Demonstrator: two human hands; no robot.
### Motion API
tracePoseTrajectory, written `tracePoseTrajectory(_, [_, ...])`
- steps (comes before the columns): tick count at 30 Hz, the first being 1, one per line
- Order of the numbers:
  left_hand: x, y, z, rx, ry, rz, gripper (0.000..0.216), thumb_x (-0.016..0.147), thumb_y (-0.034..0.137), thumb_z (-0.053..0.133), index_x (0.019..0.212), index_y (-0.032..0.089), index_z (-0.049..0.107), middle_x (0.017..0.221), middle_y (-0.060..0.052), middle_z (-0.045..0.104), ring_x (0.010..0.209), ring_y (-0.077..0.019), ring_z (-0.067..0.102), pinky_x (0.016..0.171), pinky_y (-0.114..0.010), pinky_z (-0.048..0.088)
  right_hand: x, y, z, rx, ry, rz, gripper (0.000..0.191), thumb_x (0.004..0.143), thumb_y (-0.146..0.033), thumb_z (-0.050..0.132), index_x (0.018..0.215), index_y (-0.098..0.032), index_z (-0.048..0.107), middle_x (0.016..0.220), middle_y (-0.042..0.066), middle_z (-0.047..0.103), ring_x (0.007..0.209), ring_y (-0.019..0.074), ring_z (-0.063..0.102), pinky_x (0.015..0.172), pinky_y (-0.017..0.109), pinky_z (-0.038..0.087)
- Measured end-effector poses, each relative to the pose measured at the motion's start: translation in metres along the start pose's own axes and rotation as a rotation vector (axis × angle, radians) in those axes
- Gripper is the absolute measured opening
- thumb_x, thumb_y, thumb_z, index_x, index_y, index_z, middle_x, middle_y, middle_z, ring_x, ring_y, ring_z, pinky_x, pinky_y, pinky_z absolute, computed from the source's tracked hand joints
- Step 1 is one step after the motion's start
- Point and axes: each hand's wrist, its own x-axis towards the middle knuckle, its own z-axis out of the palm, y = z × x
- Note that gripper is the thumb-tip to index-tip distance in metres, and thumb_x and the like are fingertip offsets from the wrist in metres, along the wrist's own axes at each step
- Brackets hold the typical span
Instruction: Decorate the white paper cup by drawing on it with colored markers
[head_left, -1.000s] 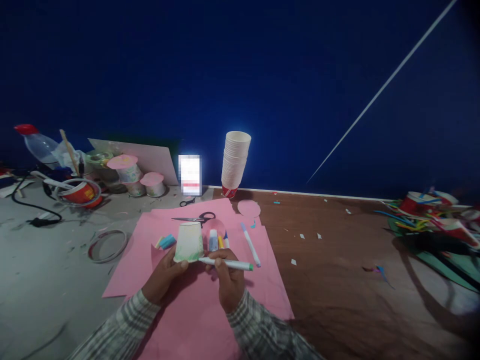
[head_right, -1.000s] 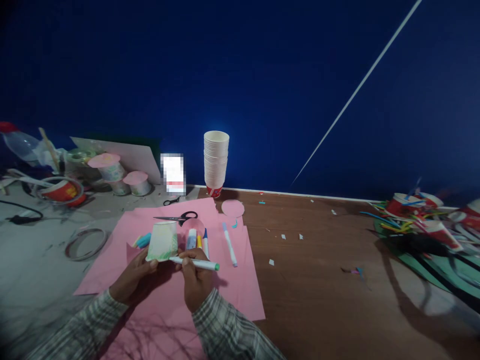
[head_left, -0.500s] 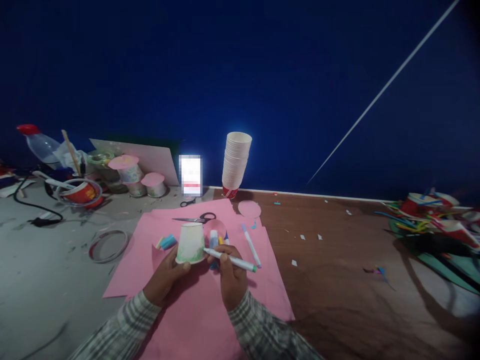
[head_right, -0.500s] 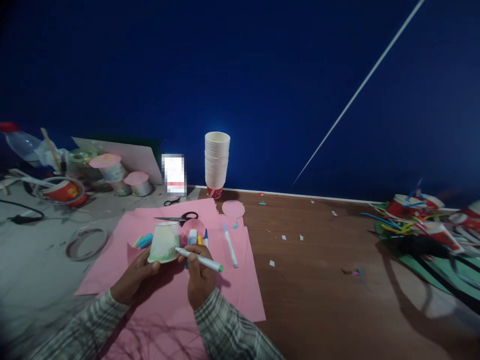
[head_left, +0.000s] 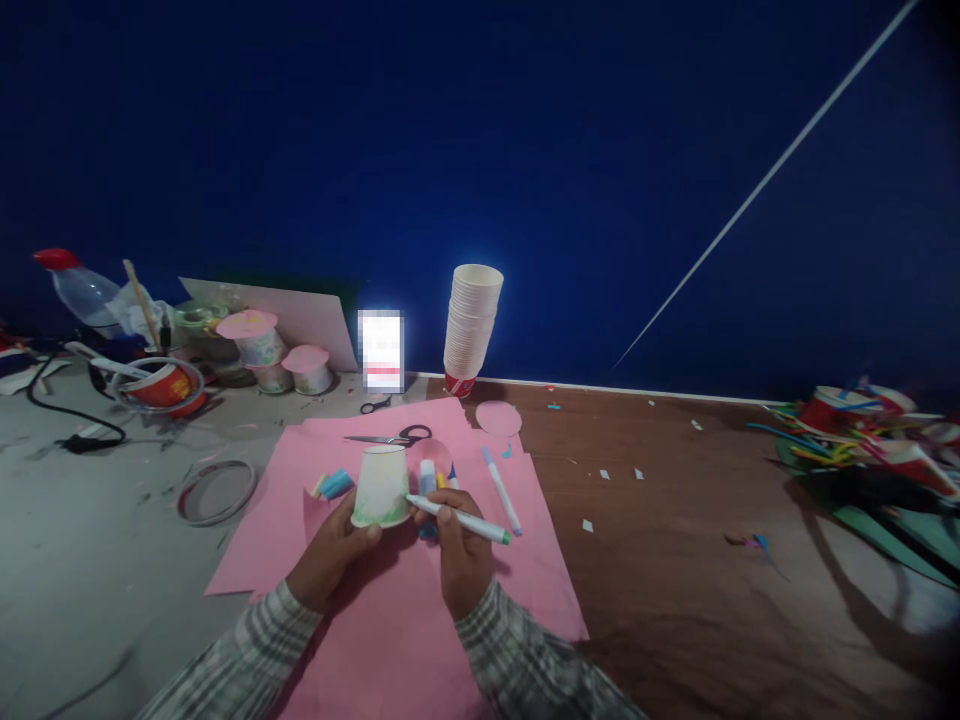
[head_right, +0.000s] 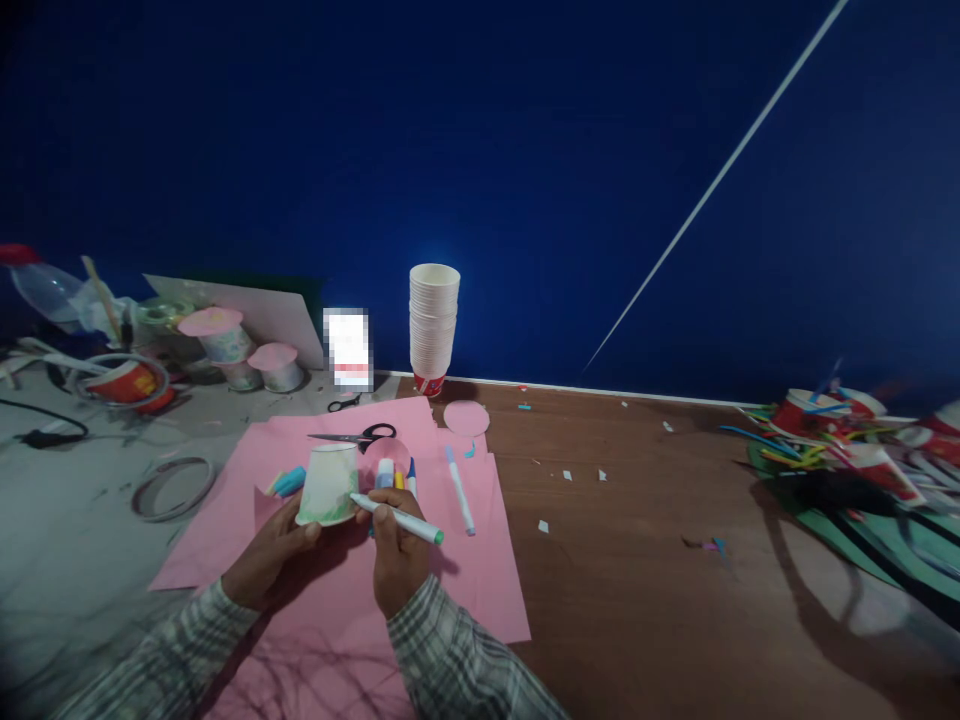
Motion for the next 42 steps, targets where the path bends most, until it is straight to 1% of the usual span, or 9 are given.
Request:
tracePoseTrajectory(3, [0.000, -0.003, -0.002, -0.027, -0.007, 0.002, 0.056, 0.051, 0.034, 0.077, 0.101, 0.018, 0.059, 0.094, -0.012, 0.068, 0.092, -0.0363, 0.057, 0.082, -0.050, 0.045, 0.000, -0.001, 0.001, -0.015, -0.003, -0.004, 0.022, 0.084, -0.034, 0.048, 0.086, -0.020, 0.065, 0.067, 0.004, 0.068, 0.062, 0.0243, 0.063, 0.051, 0.030, 0.048])
tracePoseTrajectory(7, [0.001, -0.006, -0.004, -0.050, 0.023, 0.012, 0.057, 0.050, 0.031, 0.079, 0.102, 0.017, 0.059, 0.094, -0.014, 0.068, 0.088, -0.0356, 0.059, 0.076, -0.045, 0.048, 0.000, -0.002, 0.001, -0.025, -0.003, -0.006, 0.021, 0.084, -0.033, 0.049, 0.085, -0.020, 0.066, 0.067, 0.004, 0.068, 0.063, 0.0245, 0.063, 0.054, 0.032, 0.050])
tracePoseTrajectory(14, [0.001, -0.006, -0.006, 0.007, 0.005, 0.037, 0.054, 0.053, 0.031, 0.077, 0.102, 0.018, 0.059, 0.091, -0.011, 0.069, 0.088, -0.0340, 0.059, 0.074, -0.042, 0.049, 0.000, -0.003, 0.003, -0.027, -0.009, -0.026, 0.020, 0.084, -0.030, 0.049, 0.087, -0.022, 0.066, 0.070, 0.004, 0.069, 0.068, 0.0265, 0.066, 0.062, 0.036, 0.052])
tracePoseTrajectory(19, [0.001, -0.007, -0.008, 0.020, 0.032, 0.017, 0.055, 0.051, 0.030, 0.078, 0.102, 0.020, 0.059, 0.095, -0.010, 0.068, 0.093, -0.0352, 0.057, 0.069, -0.040, 0.050, 0.000, -0.002, 0.003, -0.062, -0.015, -0.036, 0.019, 0.085, -0.028, 0.048, 0.089, -0.021, 0.065, 0.072, 0.005, 0.070, 0.067, 0.0256, 0.065, 0.061, 0.035, 0.052])
tracePoseTrajectory(23, [0.001, -0.007, -0.008, 0.010, 0.058, -0.010, 0.059, 0.049, 0.030, 0.079, 0.103, 0.020, 0.058, 0.094, -0.010, 0.069, 0.092, -0.0355, 0.058, 0.067, -0.040, 0.050, 0.000, -0.001, 0.003, -0.050, -0.022, -0.030, 0.018, 0.085, -0.027, 0.049, 0.091, -0.021, 0.065, 0.072, 0.005, 0.071, 0.068, 0.0262, 0.066, 0.060, 0.035, 0.052])
tracePoseTrajectory(30, [0.001, -0.005, -0.004, 0.005, 0.042, 0.007, 0.056, 0.049, 0.032, 0.078, 0.100, 0.019, 0.059, 0.091, -0.011, 0.069, 0.091, -0.0363, 0.058, 0.073, -0.045, 0.049, 0.000, -0.001, 0.003, -0.033, -0.041, -0.021, 0.019, 0.084, -0.029, 0.049, 0.087, -0.020, 0.065, 0.069, 0.005, 0.068, 0.063, 0.0247, 0.064, 0.052, 0.031, 0.050])
tracePoseTrajectory(35, [0.000, -0.005, -0.003, -0.005, 0.051, 0.003, 0.056, 0.049, 0.034, 0.077, 0.100, 0.020, 0.059, 0.090, -0.010, 0.069, 0.091, -0.0366, 0.058, 0.072, -0.046, 0.049, 0.000, 0.000, 0.002, -0.045, -0.038, -0.019, 0.019, 0.085, -0.029, 0.048, 0.087, -0.021, 0.065, 0.069, 0.004, 0.069, 0.063, 0.0248, 0.064, 0.053, 0.032, 0.050])
tracePoseTrajectory(39, [0.001, -0.009, -0.008, 0.009, 0.045, -0.004, 0.060, 0.050, 0.033, 0.077, 0.106, 0.020, 0.057, 0.097, -0.012, 0.068, 0.097, -0.0370, 0.056, 0.076, -0.046, 0.048, 0.001, 0.001, 0.002, -0.060, -0.009, -0.012, 0.020, 0.084, -0.031, 0.049, 0.088, -0.021, 0.065, 0.069, 0.004, 0.070, 0.065, 0.0252, 0.065, 0.056, 0.034, 0.051])
tracePoseTrajectory(42, [0.001, -0.010, -0.011, 0.033, 0.054, -0.007, 0.060, 0.051, 0.032, 0.077, 0.106, 0.019, 0.057, 0.100, -0.013, 0.068, 0.100, -0.0381, 0.053, 0.075, -0.044, 0.049, 0.002, 0.000, 0.002, -0.050, 0.003, -0.001, 0.020, 0.084, -0.032, 0.050, 0.089, -0.019, 0.065, 0.068, 0.005, 0.070, 0.061, 0.0238, 0.064, 0.053, 0.031, 0.051])
